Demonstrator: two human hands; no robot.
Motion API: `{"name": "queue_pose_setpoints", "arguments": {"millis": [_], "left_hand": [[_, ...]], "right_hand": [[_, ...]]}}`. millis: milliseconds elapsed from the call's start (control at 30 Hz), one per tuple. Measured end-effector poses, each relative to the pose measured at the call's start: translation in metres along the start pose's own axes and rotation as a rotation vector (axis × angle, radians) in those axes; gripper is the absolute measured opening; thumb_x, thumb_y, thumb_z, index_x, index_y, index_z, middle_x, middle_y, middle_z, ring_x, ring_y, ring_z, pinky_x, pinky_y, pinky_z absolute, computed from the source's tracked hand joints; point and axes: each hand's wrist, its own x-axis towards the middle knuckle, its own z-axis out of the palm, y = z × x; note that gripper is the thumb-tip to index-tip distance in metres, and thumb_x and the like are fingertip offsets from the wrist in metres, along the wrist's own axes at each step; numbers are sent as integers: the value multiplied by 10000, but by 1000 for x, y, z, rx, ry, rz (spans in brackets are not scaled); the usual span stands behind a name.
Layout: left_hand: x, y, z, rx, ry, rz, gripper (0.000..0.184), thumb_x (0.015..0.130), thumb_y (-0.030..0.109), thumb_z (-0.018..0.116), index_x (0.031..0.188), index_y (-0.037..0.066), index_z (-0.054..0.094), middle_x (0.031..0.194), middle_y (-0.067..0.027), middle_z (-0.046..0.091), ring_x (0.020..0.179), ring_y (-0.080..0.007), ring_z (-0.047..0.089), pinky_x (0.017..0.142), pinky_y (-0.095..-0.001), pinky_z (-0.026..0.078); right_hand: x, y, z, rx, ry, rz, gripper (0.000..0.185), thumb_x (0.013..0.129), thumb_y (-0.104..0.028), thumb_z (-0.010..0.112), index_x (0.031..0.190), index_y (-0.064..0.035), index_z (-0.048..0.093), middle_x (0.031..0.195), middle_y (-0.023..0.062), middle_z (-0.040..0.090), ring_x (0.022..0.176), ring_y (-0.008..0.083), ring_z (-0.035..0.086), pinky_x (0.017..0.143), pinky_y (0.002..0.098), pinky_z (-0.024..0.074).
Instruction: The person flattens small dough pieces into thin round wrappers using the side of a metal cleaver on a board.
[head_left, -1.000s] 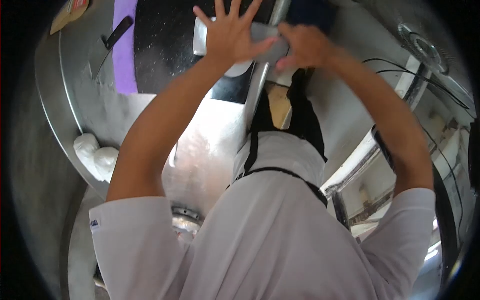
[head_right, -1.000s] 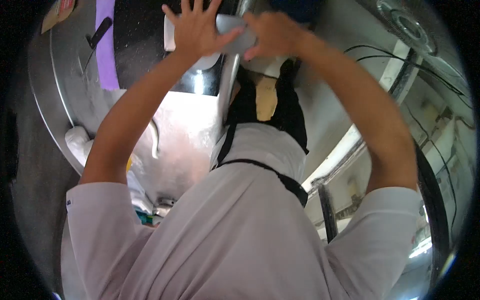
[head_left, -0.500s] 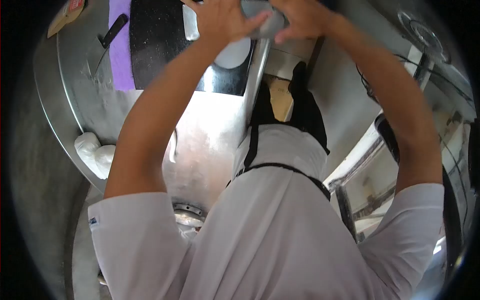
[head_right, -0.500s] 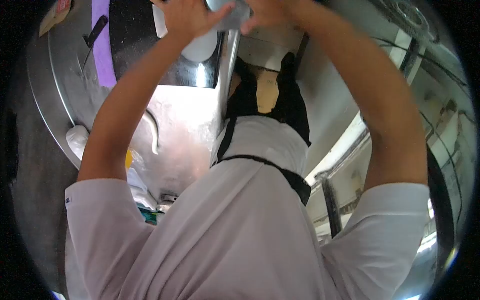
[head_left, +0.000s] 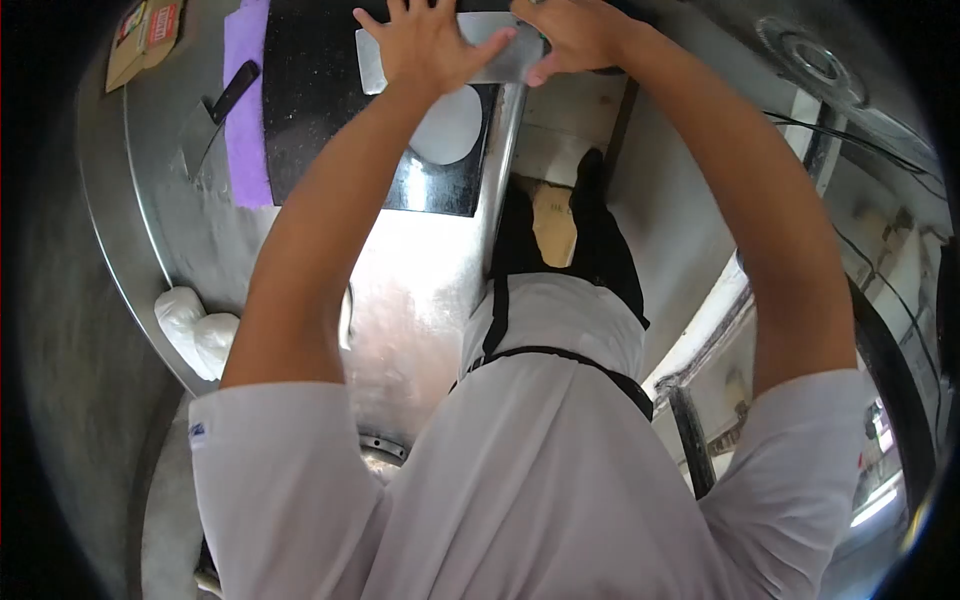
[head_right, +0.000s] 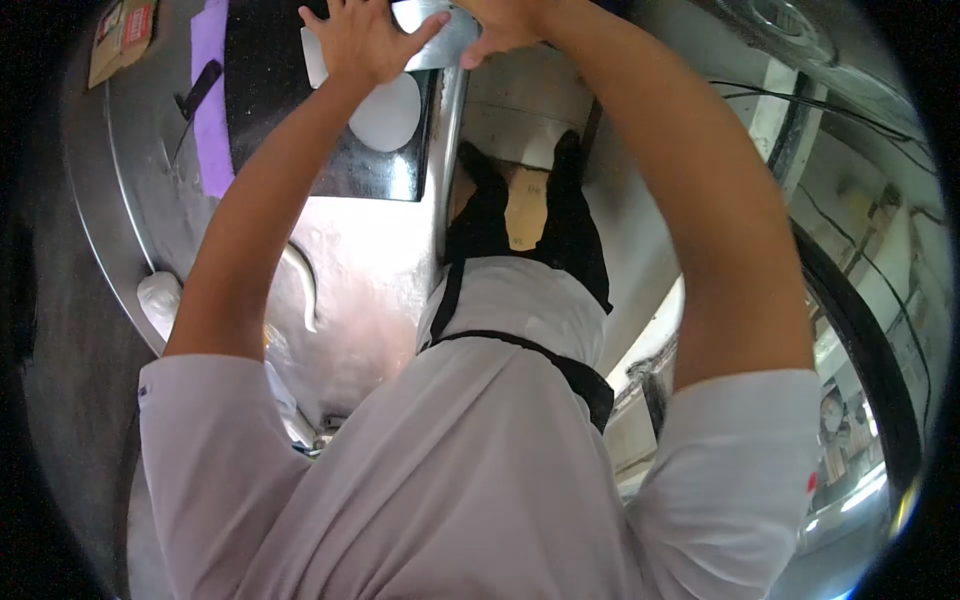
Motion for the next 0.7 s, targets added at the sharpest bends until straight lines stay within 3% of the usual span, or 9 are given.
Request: {"name": "queue_pose_setpoints", "arguments": {"millis": [67, 133, 167, 267, 400, 467, 500, 600, 700], "left_hand": [[10, -10, -5, 19, -50, 30, 1122, 754, 741, 697, 1632, 165, 298, 1698, -213, 200, 1557, -476, 158, 1150, -788, 153], [-11, -39, 39, -61, 163, 241, 1107, 743, 905, 568, 1640, 318, 291, 1722, -120, 192, 1580, -440, 94, 1153, -796, 78], [-27, -39, 38, -104, 115, 271, 1113, 745, 892, 580, 1645, 310, 279, 1727, -135, 163, 1578, -452, 89, 1174, -770, 70], [-38, -23, 36, -66, 35, 239, 1129, 741, 848, 651, 1652, 317, 248, 1734, -144, 118, 1583, -448, 68, 1140, -815, 72], [-12, -13, 17, -33, 111, 123, 1097, 754, 849, 618, 1649, 323, 264, 1735, -153, 105, 1577, -462, 87, 1121, -828, 67], [-1, 0, -2, 78, 35, -58, 1140, 744, 752, 702, 1632, 160, 298, 1696, -241, 183, 1555, -495, 145, 1140, -798, 149], [2, -7, -1, 70, 18, -28, 1183, 715, 774, 710, 1633, 154, 297, 1692, -274, 156, 1555, -516, 115, 1132, -811, 119], [-12, -6, -4, 41, -100, 88, 1226, 680, 787, 725, 1635, 152, 291, 1690, -286, 146, 1551, -532, 97, 1126, -816, 105], [-15, 3, 2, 90, -175, 107, 1198, 702, 770, 719, 1635, 152, 292, 1690, -292, 128, 1545, -545, 93, 1112, -828, 104]], "right_hand": [[-1, -1, 16, 53, 122, -59, 832, 690, -559, 886, 1199, 2, 544, 899, 247, 688, 915, 404, 713, 785, 465, 558], [-8, -21, 23, 245, -24, 73, 816, 685, -554, 883, 1192, -10, 547, 890, 239, 688, 915, 415, 709, 779, 490, 548], [-20, -34, 27, 251, -20, 80, 816, 685, -554, 883, 1192, -10, 547, 890, 239, 688, 915, 415, 709, 779, 490, 548], [-36, -40, 32, 228, -35, 143, 815, 678, -570, 876, 1192, -31, 545, 903, 248, 690, 934, 429, 701, 798, 515, 546], [-12, -16, 6, 148, 32, 94, 784, 692, -552, 871, 1192, -47, 540, 933, 251, 700, 981, 446, 687, 832, 527, 547], [1, -17, -12, 32, 26, 55, 806, 693, -533, 872, 1234, -35, 543, 968, 256, 699, 1007, 461, 682, 851, 528, 549], [2, -26, -15, -10, 13, 137, 812, 687, -510, 884, 1244, -26, 545, 996, 254, 705, 1031, 444, 687, 870, 529, 550], [-15, -32, 22, 52, 58, 107, 817, 679, -505, 894, 1246, -29, 549, 1007, 237, 718, 1032, 435, 693, 869, 526, 554], [-32, -38, 19, 187, -46, 173, 795, 682, -507, 894, 1235, -45, 558, 980, 216, 729, 1003, 440, 698, 849, 520, 560]]}}
